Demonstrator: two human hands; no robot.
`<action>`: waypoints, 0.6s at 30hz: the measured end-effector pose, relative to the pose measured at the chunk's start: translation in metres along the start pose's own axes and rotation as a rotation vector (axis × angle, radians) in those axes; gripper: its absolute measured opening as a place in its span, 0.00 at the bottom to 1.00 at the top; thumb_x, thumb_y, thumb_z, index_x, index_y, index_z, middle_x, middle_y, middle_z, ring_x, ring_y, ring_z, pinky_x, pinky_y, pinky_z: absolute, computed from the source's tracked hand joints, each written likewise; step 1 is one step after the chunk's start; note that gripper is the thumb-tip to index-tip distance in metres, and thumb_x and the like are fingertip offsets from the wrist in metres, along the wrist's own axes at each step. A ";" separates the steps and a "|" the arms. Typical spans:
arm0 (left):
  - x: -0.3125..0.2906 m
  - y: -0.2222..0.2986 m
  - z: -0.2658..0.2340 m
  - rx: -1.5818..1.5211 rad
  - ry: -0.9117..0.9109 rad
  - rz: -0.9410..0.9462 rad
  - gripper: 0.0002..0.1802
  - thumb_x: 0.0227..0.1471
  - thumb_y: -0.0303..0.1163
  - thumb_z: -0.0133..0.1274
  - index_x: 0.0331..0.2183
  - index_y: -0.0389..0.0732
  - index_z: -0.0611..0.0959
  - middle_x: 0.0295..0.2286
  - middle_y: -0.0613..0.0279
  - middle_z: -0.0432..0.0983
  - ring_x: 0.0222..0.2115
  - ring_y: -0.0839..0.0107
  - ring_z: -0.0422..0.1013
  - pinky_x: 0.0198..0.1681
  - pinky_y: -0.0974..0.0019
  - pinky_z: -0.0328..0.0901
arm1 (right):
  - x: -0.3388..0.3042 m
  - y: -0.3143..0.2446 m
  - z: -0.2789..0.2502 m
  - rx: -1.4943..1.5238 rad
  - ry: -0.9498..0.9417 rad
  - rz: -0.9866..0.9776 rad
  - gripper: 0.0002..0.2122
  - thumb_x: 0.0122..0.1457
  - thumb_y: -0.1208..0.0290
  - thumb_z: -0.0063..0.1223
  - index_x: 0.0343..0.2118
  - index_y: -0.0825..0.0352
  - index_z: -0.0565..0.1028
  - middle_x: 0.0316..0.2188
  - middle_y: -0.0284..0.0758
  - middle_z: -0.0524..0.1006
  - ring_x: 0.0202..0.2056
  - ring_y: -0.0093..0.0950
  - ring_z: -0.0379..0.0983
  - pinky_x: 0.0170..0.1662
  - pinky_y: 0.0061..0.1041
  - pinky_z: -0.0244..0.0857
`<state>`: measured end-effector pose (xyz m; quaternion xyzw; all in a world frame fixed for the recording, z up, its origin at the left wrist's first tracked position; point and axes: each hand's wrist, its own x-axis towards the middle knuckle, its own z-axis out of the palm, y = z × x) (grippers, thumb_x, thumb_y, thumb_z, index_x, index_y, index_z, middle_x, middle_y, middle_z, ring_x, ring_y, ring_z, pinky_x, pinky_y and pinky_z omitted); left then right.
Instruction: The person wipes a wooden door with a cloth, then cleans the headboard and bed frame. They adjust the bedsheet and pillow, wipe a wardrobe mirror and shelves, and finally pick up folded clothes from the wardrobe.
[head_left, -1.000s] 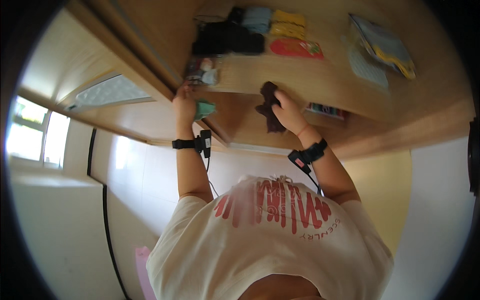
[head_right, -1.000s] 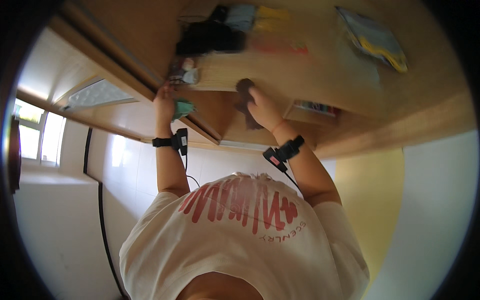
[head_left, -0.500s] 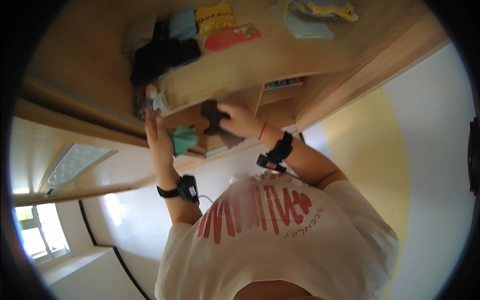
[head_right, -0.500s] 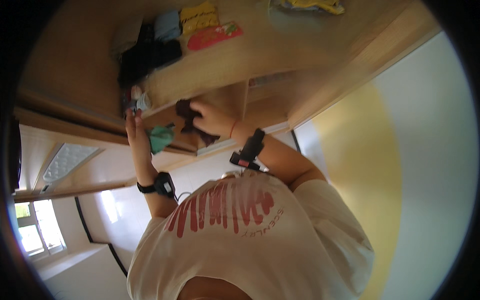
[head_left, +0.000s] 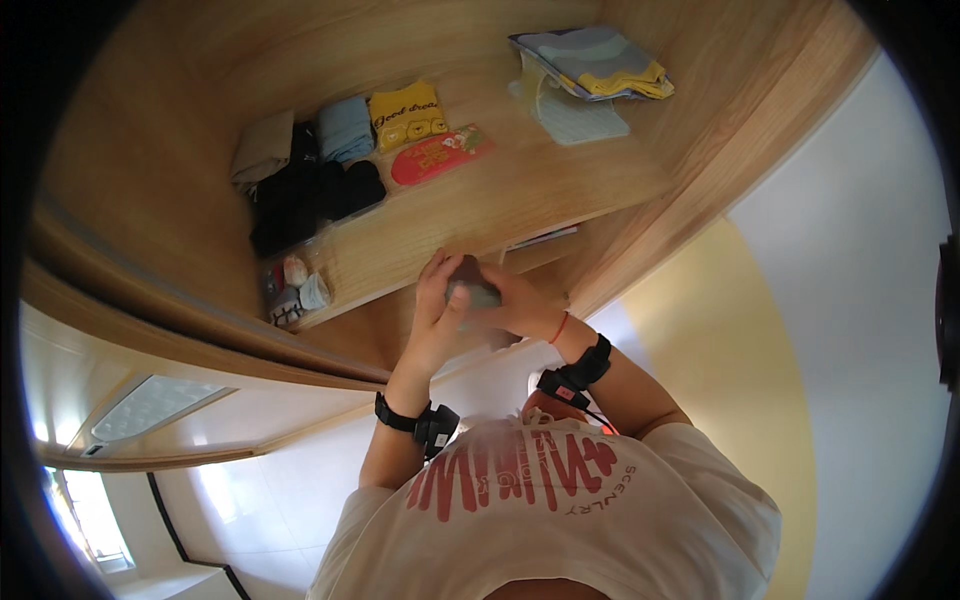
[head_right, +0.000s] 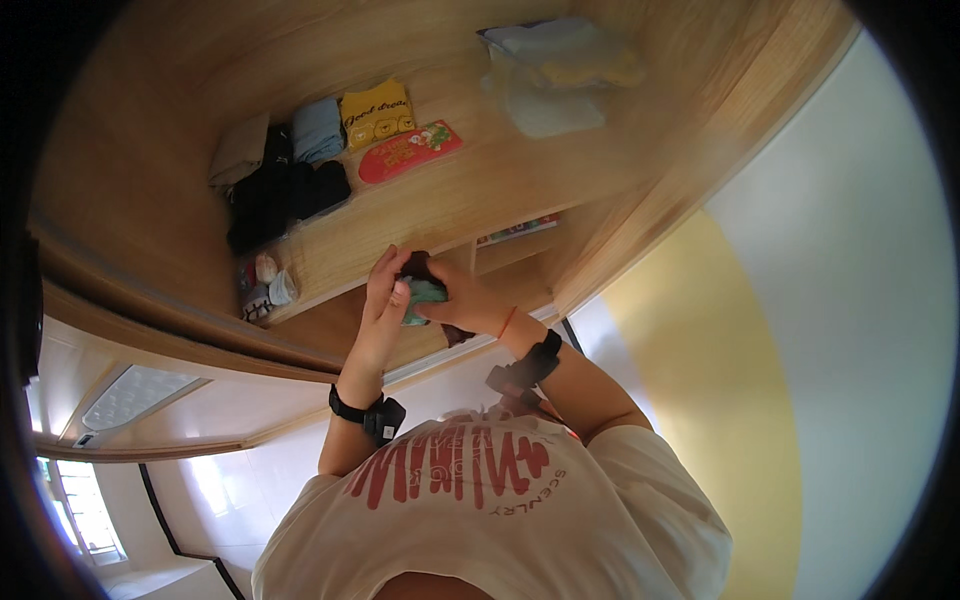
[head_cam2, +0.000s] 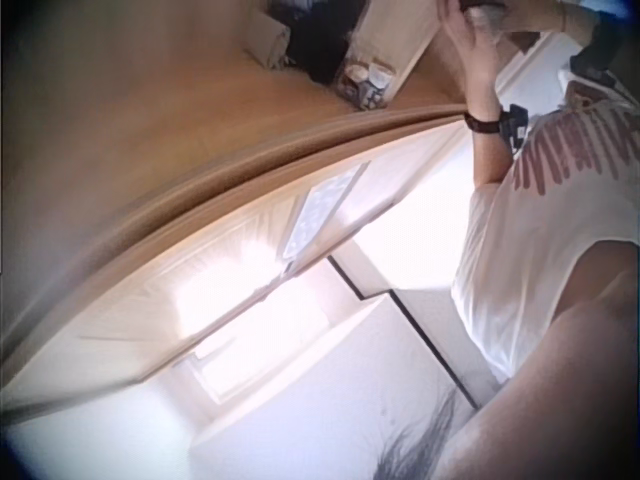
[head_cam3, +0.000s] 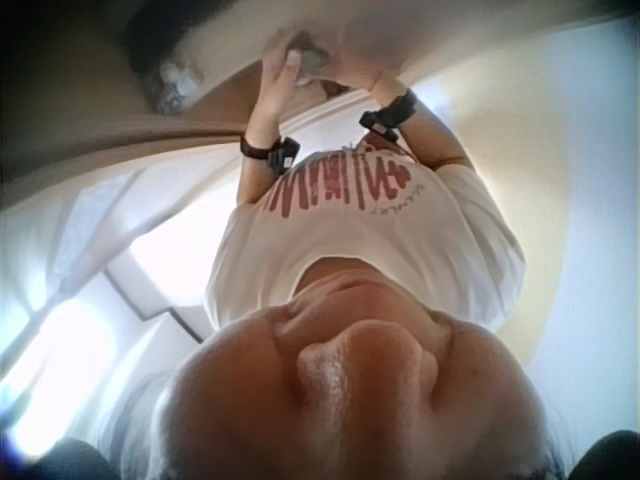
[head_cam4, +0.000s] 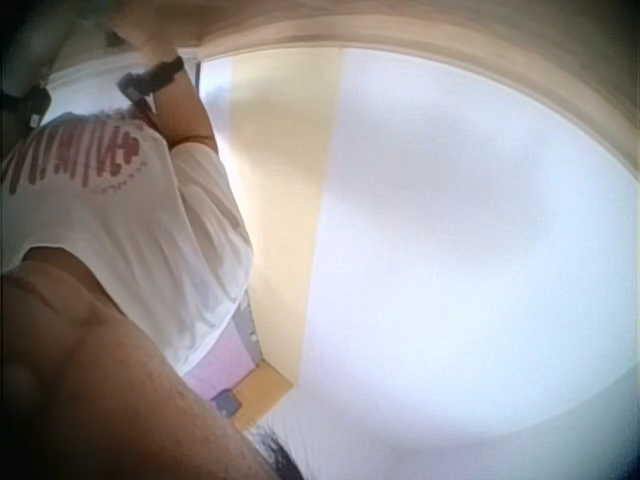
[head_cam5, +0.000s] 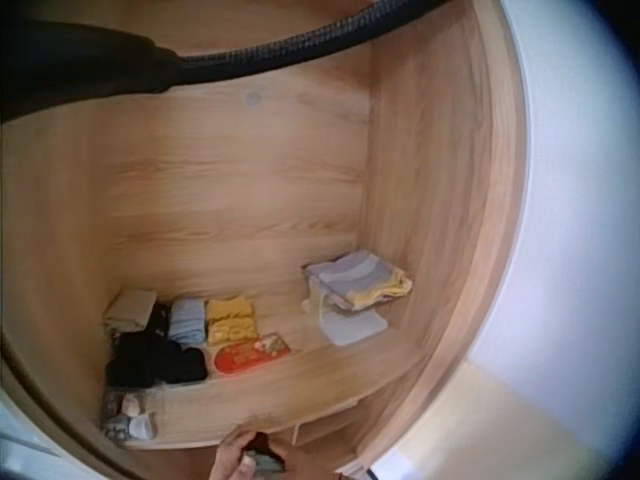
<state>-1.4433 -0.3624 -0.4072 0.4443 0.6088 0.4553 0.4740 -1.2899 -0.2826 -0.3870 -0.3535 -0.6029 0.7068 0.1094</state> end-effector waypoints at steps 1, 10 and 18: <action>0.002 0.004 0.000 -0.023 -0.034 -0.026 0.30 0.57 0.47 0.43 0.54 0.36 0.66 0.55 0.44 0.54 0.59 0.55 0.48 0.59 0.57 0.47 | 0.003 0.010 -0.010 -0.016 0.008 -0.032 0.26 0.46 0.72 0.59 0.50 0.69 0.65 0.39 0.37 0.72 0.38 0.28 0.70 0.42 0.25 0.66; 0.090 0.033 0.050 -0.179 -0.083 -0.200 0.33 0.57 0.45 0.47 0.58 0.39 0.58 0.58 0.56 0.52 0.57 0.63 0.53 0.57 0.63 0.51 | 0.018 0.002 -0.194 -0.426 0.463 -0.099 0.21 0.48 0.70 0.55 0.46 0.71 0.69 0.40 0.44 0.73 0.41 0.35 0.71 0.46 0.29 0.64; 0.291 0.030 0.177 -0.766 -0.162 -0.378 0.40 0.53 0.49 0.51 0.59 0.41 0.53 0.57 0.60 0.48 0.53 0.62 0.55 0.55 0.58 0.57 | 0.021 0.107 -0.330 -1.147 0.599 0.039 0.23 0.47 0.70 0.58 0.50 0.58 0.68 0.50 0.44 0.66 0.47 0.43 0.65 0.50 0.37 0.61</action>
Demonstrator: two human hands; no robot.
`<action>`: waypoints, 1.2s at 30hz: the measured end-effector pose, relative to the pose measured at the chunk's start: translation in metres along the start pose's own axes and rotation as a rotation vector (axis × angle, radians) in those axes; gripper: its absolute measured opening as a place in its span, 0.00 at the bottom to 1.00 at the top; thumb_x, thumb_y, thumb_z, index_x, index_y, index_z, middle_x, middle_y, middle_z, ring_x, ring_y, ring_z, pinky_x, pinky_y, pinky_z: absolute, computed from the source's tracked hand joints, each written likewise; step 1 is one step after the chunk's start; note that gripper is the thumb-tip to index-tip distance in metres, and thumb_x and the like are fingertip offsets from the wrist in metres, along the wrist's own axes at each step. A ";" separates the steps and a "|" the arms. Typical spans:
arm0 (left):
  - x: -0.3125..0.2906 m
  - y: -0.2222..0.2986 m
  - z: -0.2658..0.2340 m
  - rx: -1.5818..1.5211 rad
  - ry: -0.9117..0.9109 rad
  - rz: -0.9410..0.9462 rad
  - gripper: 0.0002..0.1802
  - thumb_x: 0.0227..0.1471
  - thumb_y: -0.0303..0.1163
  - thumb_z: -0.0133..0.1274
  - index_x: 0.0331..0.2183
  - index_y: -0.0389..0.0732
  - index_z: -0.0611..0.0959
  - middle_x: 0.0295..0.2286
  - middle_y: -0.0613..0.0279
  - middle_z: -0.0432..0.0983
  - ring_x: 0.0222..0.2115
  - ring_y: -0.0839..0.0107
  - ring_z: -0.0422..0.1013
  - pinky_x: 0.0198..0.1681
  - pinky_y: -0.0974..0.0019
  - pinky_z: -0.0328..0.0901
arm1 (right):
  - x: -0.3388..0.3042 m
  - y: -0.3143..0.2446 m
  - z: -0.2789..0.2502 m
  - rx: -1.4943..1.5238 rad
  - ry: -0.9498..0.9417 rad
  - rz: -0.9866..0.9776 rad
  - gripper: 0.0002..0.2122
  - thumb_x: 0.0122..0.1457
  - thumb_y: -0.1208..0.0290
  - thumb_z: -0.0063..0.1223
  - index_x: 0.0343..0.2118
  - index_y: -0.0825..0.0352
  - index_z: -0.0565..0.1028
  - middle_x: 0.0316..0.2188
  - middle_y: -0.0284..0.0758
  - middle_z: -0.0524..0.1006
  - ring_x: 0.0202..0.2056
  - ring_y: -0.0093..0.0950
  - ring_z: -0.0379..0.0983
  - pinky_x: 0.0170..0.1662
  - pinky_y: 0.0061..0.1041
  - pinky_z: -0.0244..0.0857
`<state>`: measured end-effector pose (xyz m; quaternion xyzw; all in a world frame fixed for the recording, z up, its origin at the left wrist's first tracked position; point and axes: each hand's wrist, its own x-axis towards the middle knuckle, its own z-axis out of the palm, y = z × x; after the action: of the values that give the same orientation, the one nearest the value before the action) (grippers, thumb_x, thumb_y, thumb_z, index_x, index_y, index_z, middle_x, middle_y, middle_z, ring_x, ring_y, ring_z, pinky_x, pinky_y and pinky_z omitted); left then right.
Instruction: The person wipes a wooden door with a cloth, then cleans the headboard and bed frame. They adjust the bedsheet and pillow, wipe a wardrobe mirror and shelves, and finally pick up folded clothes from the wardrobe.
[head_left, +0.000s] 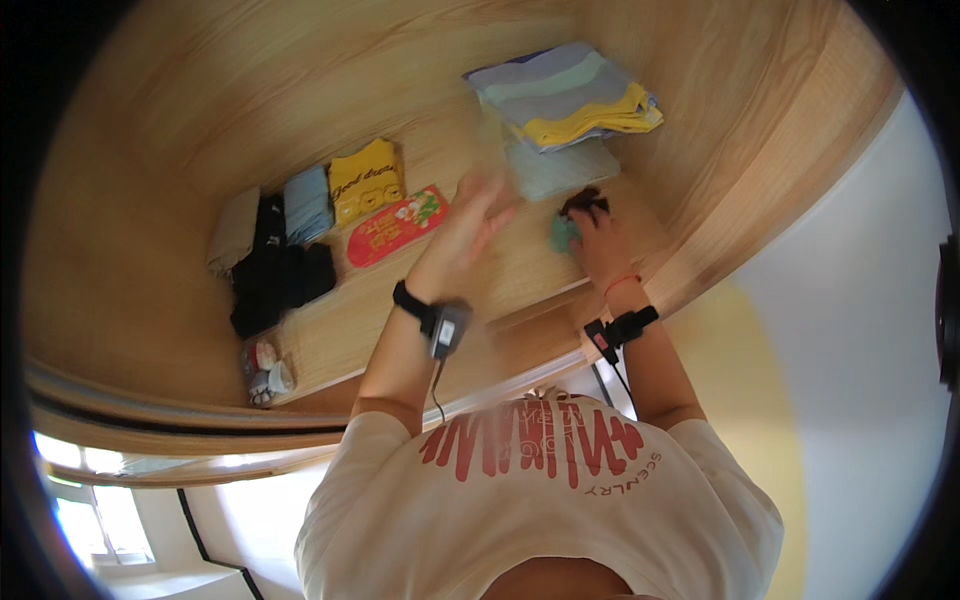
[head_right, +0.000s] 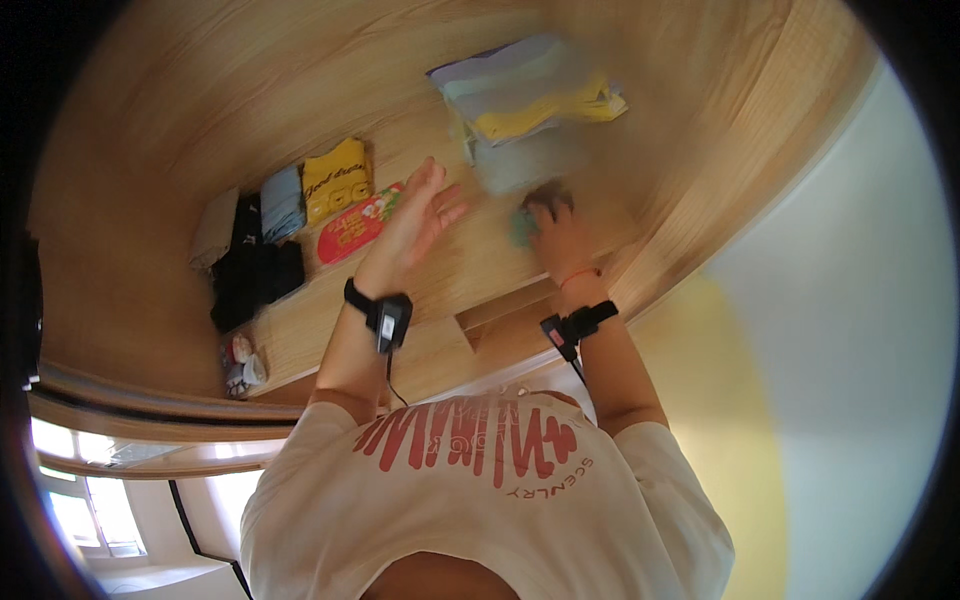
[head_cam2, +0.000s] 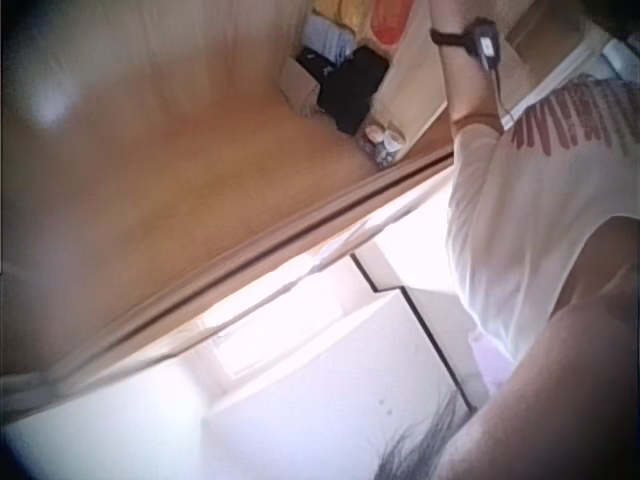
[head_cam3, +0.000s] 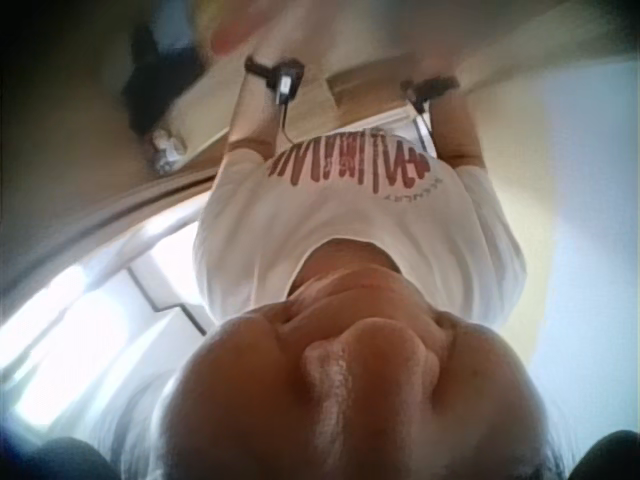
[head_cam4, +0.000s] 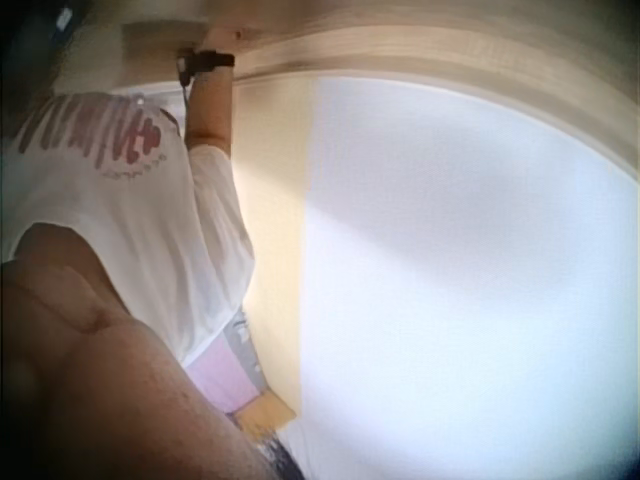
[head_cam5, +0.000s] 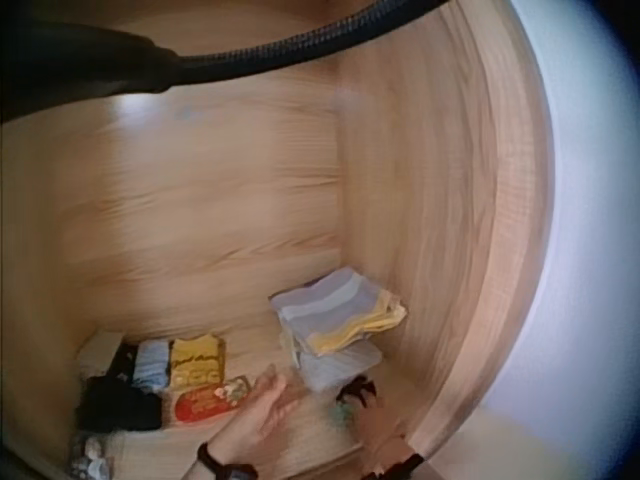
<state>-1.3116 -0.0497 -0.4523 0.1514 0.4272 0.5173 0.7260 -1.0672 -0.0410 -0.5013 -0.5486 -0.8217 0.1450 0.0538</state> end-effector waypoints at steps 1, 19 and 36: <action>0.027 0.000 0.006 -0.087 -0.012 -0.037 0.40 0.53 0.50 0.51 0.58 0.42 0.54 0.57 0.60 0.49 0.52 0.62 0.56 0.54 0.58 0.58 | -0.003 0.016 0.009 -0.100 -0.022 -0.019 0.23 0.48 0.69 0.58 0.50 0.56 0.68 0.51 0.44 0.65 0.48 0.43 0.64 0.50 0.38 0.60; 0.152 -0.031 0.050 0.032 0.191 -0.032 0.15 0.55 0.34 0.46 0.40 0.33 0.73 0.36 0.53 0.75 0.34 0.64 0.74 0.34 0.66 0.73 | 0.029 0.129 -0.016 0.367 -0.198 -0.065 0.21 0.48 0.75 0.56 0.48 0.55 0.72 0.52 0.41 0.66 0.51 0.43 0.61 0.55 0.35 0.56; 0.080 0.054 -0.015 0.068 0.095 0.366 0.13 0.53 0.36 0.49 0.40 0.41 0.76 0.39 0.60 0.75 0.38 0.64 0.71 0.43 0.62 0.66 | 0.051 -0.033 -0.054 1.219 -0.276 0.114 0.24 0.57 0.56 0.49 0.51 0.67 0.67 0.51 0.44 0.66 0.49 0.39 0.66 0.51 0.32 0.62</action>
<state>-1.3484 0.0405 -0.4627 0.2263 0.4437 0.6326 0.5931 -1.1035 0.0036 -0.4437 -0.4386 -0.5600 0.6597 0.2425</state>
